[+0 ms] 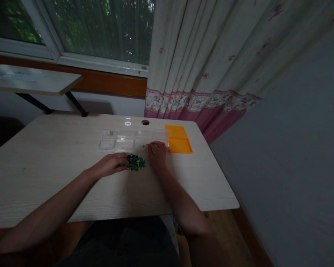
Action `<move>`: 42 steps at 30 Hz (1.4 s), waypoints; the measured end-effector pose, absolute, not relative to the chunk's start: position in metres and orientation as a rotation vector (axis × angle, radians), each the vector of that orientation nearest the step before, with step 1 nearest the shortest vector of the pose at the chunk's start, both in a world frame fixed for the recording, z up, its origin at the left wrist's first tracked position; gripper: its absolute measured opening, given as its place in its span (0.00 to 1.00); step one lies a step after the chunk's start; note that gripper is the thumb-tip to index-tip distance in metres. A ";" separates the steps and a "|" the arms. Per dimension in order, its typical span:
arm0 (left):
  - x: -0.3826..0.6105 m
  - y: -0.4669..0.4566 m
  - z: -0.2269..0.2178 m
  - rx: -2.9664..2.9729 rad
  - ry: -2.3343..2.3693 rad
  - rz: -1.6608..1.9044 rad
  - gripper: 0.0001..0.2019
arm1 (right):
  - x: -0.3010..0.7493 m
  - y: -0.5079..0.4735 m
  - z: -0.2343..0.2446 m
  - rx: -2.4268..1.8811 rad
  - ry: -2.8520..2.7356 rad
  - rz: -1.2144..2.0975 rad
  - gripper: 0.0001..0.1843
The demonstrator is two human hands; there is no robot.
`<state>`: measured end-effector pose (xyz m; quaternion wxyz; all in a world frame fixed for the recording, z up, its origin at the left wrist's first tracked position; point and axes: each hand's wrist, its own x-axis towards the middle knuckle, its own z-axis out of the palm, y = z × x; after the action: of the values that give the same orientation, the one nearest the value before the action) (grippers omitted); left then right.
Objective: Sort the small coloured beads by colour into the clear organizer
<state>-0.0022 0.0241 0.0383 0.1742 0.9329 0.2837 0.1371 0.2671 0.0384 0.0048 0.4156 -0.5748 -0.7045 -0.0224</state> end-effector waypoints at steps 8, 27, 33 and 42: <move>0.004 0.022 0.034 2.681 0.812 0.479 0.12 | 0.260 0.029 0.012 -1.394 -1.776 -0.122 0.09; 0.007 0.030 0.028 2.111 0.955 0.952 0.16 | 0.228 0.005 0.020 -0.918 -2.144 -0.086 0.11; 0.008 0.028 0.028 2.107 0.957 0.947 0.17 | 0.227 0.004 0.020 -0.983 -2.171 -0.049 0.09; -0.010 0.034 0.040 2.295 1.059 0.840 0.16 | 0.234 0.010 0.019 -1.135 -2.040 0.005 0.09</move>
<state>-0.0102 0.0344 0.0403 0.2367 0.8372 0.3862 0.3066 0.2343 0.0105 0.0186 0.3925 -0.4472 -0.8037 0.0021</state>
